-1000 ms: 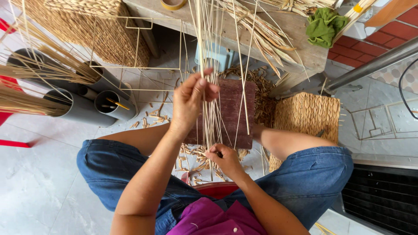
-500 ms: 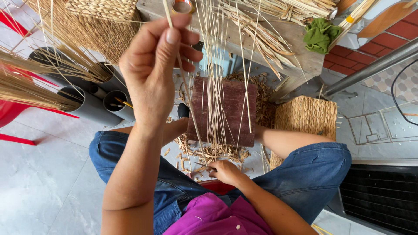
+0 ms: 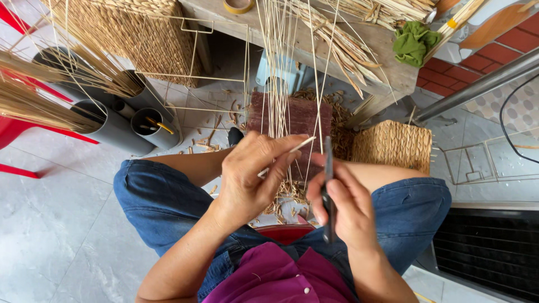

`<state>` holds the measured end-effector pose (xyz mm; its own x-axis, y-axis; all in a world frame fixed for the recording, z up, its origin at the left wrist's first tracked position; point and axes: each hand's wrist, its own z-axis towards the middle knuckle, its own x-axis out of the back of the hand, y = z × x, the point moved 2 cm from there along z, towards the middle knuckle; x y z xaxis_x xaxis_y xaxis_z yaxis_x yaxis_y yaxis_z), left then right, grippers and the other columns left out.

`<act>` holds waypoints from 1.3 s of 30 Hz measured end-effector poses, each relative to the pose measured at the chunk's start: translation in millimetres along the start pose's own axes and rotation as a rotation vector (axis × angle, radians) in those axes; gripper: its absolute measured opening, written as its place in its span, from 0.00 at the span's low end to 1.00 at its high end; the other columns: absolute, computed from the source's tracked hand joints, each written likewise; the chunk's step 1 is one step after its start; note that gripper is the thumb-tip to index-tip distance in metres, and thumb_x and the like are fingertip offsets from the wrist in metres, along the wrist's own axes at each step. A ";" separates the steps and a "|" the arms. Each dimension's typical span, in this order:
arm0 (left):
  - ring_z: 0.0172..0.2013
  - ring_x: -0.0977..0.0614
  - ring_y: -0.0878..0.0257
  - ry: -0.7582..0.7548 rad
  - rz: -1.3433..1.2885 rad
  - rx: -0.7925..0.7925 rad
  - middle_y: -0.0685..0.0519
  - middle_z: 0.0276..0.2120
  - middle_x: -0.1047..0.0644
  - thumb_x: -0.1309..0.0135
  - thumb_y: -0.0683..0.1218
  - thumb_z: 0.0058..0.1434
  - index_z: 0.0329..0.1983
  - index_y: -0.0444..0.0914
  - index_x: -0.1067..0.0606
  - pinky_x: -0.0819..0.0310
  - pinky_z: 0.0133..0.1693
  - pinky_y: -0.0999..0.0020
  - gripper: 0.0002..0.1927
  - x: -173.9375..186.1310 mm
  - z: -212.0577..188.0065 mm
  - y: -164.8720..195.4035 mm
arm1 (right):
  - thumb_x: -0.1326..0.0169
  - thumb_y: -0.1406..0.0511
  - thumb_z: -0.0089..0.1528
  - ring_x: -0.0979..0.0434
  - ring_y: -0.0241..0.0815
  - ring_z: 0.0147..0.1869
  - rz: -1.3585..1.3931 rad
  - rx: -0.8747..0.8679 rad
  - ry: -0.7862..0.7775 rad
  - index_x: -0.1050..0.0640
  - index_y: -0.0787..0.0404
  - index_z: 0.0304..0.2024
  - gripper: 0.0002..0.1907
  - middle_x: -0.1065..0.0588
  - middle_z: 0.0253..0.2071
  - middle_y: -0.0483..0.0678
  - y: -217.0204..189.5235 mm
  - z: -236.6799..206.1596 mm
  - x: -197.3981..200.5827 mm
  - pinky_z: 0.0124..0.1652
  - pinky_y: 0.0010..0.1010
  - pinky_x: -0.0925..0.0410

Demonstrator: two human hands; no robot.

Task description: The person sits on the floor and uses a small knife to shave thin strips off long bamboo sticks, working on their lap. They repeatedly rotate each stick, peel along its length, and set finished sticks against a board in front of them.

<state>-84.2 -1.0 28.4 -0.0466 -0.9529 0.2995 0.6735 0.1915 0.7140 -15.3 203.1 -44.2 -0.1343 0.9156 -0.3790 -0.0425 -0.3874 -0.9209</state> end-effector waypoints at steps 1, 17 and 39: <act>0.31 0.25 0.61 -0.028 -0.008 -0.002 0.54 0.31 0.23 0.39 0.36 0.64 0.57 0.41 0.22 0.29 0.37 0.68 0.18 -1.5 -2.0 1.6 | 0.55 0.63 0.74 0.30 0.35 0.27 0.037 0.047 -0.017 0.37 0.66 0.72 0.25 0.26 0.37 0.55 -18.0 -3.3 -11.9 0.26 0.23 0.35; 0.30 0.22 0.60 -0.102 -0.115 -0.003 0.52 0.31 0.25 0.40 0.35 0.66 0.61 0.39 0.27 0.27 0.33 0.65 0.21 -6.3 -20.3 5.1 | 0.51 0.63 0.73 0.31 0.36 0.23 0.121 -0.010 -0.024 0.41 0.65 0.71 0.27 0.26 0.34 0.61 -46.6 -0.2 -54.6 0.24 0.21 0.36; 0.31 0.23 0.57 -0.087 -0.043 -0.023 0.52 0.31 0.28 0.40 0.32 0.61 0.62 0.40 0.27 0.27 0.34 0.63 0.26 -4.9 -28.4 3.1 | 0.50 0.65 0.73 0.32 0.35 0.24 0.133 -0.035 -0.032 0.39 0.64 0.68 0.23 0.26 0.34 0.60 -43.8 0.6 -56.3 0.25 0.21 0.36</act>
<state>-61.0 -2.4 11.2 -0.1390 -0.9358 0.3239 0.6860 0.1449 0.7131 -6.4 168.5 17.5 -0.1679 0.8526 -0.4949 0.0118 -0.5003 -0.8658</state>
